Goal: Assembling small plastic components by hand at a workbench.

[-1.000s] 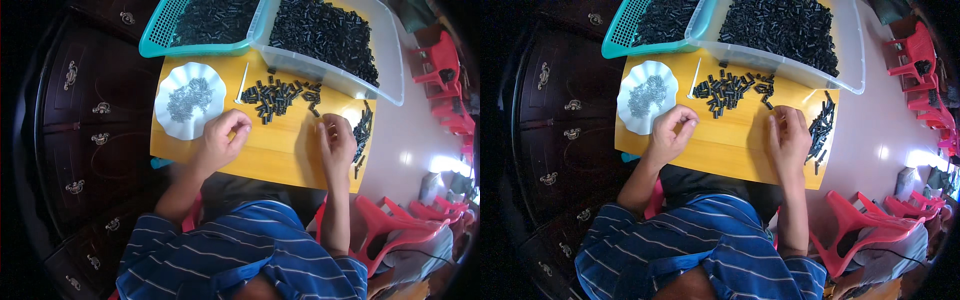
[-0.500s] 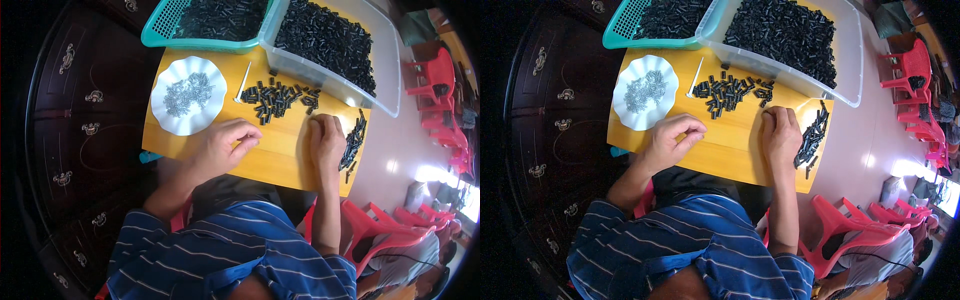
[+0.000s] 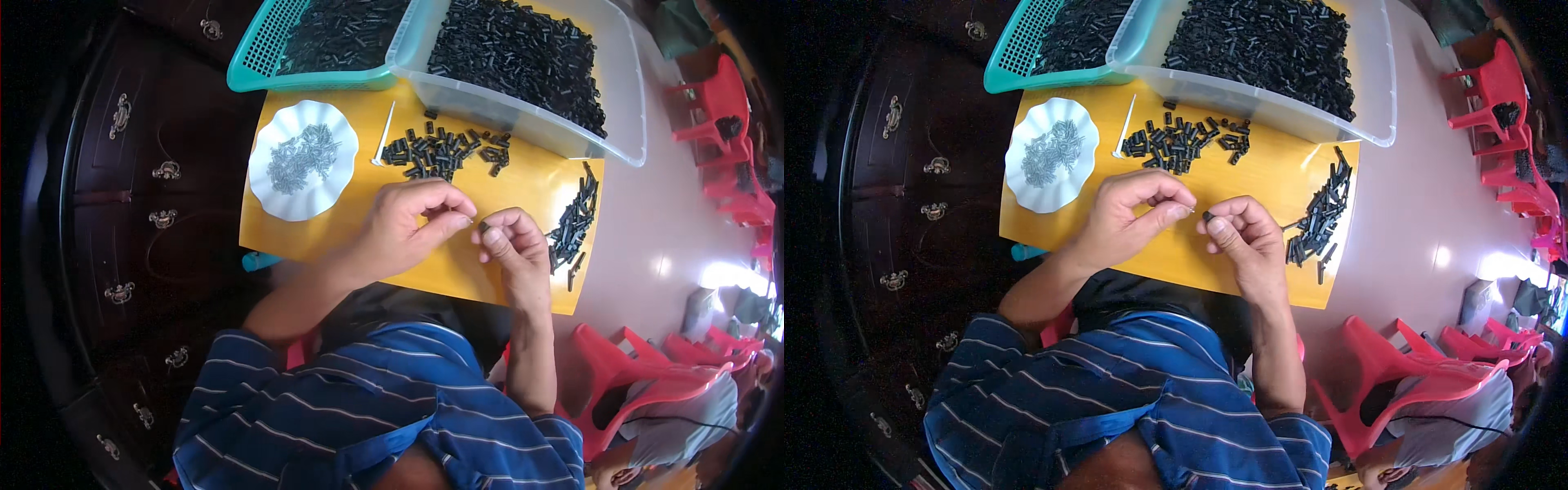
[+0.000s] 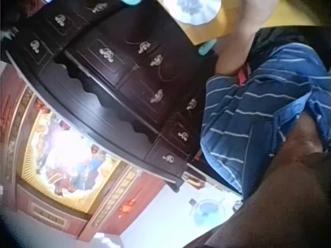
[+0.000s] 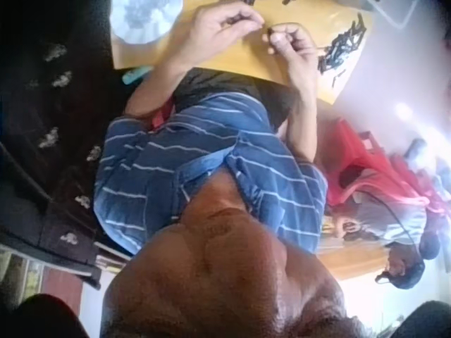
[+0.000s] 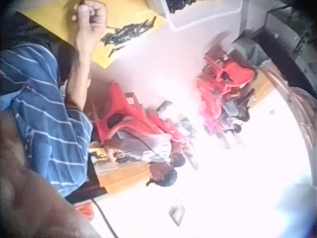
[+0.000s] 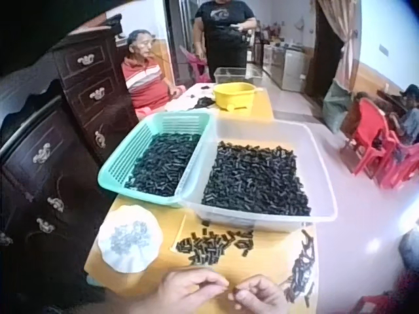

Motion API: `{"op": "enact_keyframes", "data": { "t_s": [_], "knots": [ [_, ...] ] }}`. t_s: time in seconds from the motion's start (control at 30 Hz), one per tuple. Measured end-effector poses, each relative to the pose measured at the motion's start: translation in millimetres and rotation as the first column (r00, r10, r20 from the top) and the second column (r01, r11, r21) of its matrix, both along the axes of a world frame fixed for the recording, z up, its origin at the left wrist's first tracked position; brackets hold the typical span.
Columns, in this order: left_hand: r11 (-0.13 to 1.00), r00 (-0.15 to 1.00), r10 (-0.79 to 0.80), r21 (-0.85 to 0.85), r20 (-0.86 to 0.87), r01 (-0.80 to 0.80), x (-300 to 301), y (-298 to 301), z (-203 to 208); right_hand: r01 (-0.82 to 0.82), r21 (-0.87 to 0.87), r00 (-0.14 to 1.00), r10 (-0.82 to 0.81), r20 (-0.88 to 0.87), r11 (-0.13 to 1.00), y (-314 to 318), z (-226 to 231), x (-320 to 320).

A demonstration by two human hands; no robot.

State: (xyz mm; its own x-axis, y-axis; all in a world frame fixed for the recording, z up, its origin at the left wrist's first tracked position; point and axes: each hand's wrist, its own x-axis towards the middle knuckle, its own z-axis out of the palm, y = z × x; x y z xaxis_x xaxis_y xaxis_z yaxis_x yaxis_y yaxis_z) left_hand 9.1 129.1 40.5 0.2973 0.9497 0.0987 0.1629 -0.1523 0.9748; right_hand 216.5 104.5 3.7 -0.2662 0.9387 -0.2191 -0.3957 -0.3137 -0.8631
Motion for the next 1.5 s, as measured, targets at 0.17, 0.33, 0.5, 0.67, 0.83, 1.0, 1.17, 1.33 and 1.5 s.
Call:
{"op": "enact_keyframes", "data": {
  "t_s": [0.17,0.33,0.5,0.67,0.83,1.0,1.17,1.33,1.5],
  "knots": [
    [0.999,0.998,-0.046,-0.025,0.053,0.047,16,0,4,-0.016,-0.002,0.995,0.016,-0.096,1.0,-4,1,3],
    [0.999,0.999,-0.039,0.0,-0.011,0.039,18,1,2,-0.009,-0.008,0.995,0.008,-0.096,1.0,-7,7,1],
    [0.998,0.997,-0.029,0.046,-0.069,0.032,14,0,1,-0.036,-0.007,0.999,0.036,0.003,0.999,-8,7,3],
    [0.994,0.998,-0.021,0.103,-0.058,0.027,17,-3,8,-0.008,-0.044,0.99,0.001,-0.14,0.999,-6,4,6],
    [0.992,0.999,-0.014,0.126,-0.044,0.019,15,-4,7,-0.029,-0.15,0.98,-0.002,-0.199,0.988,-5,13,1],
    [0.993,0.999,-0.022,0.111,-0.036,0.026,20,-4,7,-0.015,-0.197,0.954,-0.045,-0.296,0.98,-6,5,1],
    [0.994,1.0,-0.019,0.107,-0.023,0.021,23,-4,2,-0.036,-0.303,0.918,-0.088,-0.386,0.952,-5,9,1],
    [0.995,0.999,-0.026,0.096,-0.026,0.028,24,-2,2,-0.022,-0.277,0.921,-0.089,-0.38,0.961,-4,6,2],
    [0.995,0.999,-0.03,0.089,-0.035,0.033,25,-3,5,-0.018,-0.249,0.932,-0.074,-0.354,0.968,-5,4,1]
  ]
}}
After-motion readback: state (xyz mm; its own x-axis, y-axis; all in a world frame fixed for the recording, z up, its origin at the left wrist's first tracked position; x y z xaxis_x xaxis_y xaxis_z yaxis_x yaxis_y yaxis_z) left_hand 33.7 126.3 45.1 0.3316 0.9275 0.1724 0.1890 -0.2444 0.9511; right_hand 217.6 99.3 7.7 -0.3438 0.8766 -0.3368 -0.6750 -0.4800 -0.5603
